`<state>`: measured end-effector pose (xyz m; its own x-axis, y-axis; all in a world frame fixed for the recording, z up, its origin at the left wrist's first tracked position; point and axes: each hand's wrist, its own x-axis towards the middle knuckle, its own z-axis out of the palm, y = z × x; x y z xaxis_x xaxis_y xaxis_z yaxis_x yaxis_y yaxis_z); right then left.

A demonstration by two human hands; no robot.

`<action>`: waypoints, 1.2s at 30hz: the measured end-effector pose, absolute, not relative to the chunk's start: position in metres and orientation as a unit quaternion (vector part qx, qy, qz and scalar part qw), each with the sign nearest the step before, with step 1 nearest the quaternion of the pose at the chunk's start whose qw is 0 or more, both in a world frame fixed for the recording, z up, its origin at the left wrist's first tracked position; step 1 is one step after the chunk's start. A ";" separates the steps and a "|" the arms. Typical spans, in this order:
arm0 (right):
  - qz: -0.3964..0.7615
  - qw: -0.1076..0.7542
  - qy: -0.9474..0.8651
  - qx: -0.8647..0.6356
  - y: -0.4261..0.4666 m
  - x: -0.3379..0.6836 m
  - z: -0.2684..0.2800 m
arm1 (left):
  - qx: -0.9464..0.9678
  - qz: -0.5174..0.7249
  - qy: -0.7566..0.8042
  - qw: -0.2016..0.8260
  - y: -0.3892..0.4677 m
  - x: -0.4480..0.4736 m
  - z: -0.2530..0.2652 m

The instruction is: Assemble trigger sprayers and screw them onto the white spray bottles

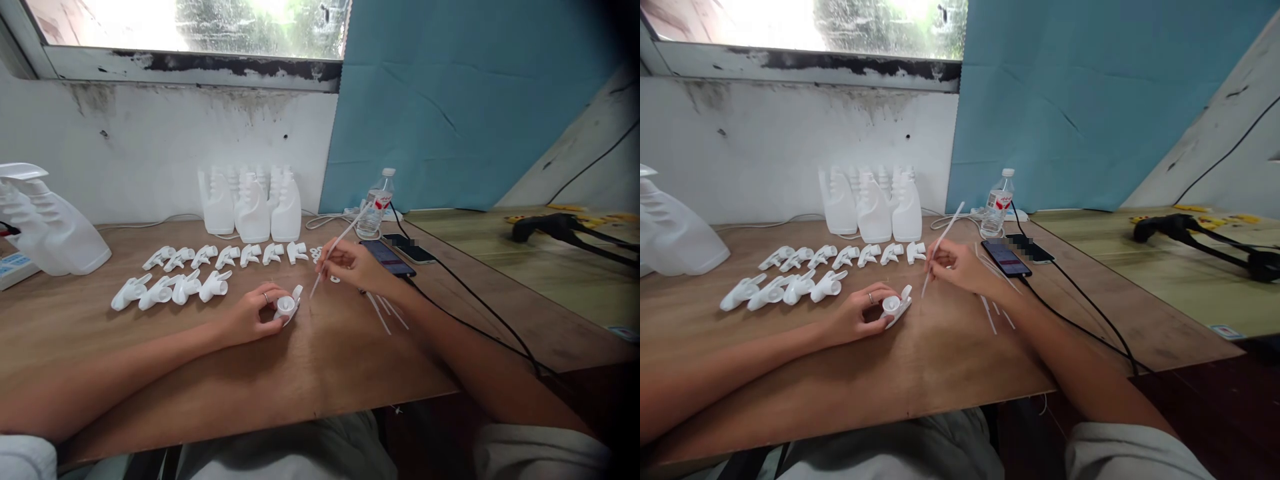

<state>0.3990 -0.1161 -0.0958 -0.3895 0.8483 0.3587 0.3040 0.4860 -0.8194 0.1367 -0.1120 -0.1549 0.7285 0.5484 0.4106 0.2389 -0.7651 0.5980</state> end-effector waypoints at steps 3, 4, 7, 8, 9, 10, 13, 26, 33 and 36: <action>0.328 0.304 -0.812 -0.374 -0.114 0.396 -0.103 | 0.892 0.295 0.219 0.264 -0.112 0.137 -0.154; 0.323 0.268 -0.825 -0.380 -0.113 0.396 -0.104 | 0.892 0.295 0.217 0.264 -0.113 0.137 -0.153; 0.326 0.235 -0.823 -0.401 -0.114 0.395 -0.104 | 0.891 0.298 0.215 0.268 -0.113 0.137 -0.153; 0.330 0.264 -0.813 -0.402 -0.115 0.393 -0.102 | 0.890 0.298 0.216 0.270 -0.113 0.137 -0.154; 0.331 0.308 -0.799 -0.396 -0.118 0.390 -0.101 | 0.889 0.298 0.217 0.273 -0.113 0.137 -0.154; 0.326 0.358 -0.785 -0.386 -0.121 0.386 -0.100 | 0.887 0.297 0.219 0.276 -0.113 0.138 -0.154; 0.303 0.461 -0.758 -0.348 -0.130 0.371 -0.100 | 0.886 0.299 0.217 0.281 -0.113 0.138 -0.155; 0.220 0.386 -0.839 -0.316 -0.135 0.344 -0.106 | 0.879 0.302 0.226 0.292 -0.111 0.138 -0.159; 0.219 0.390 -0.831 -0.330 -0.139 0.350 -0.103 | 0.883 0.304 0.214 0.286 -0.109 0.138 -0.160; 0.220 0.376 -0.837 -0.333 -0.137 0.350 -0.107 | 0.887 0.308 0.201 0.280 -0.110 0.137 -0.161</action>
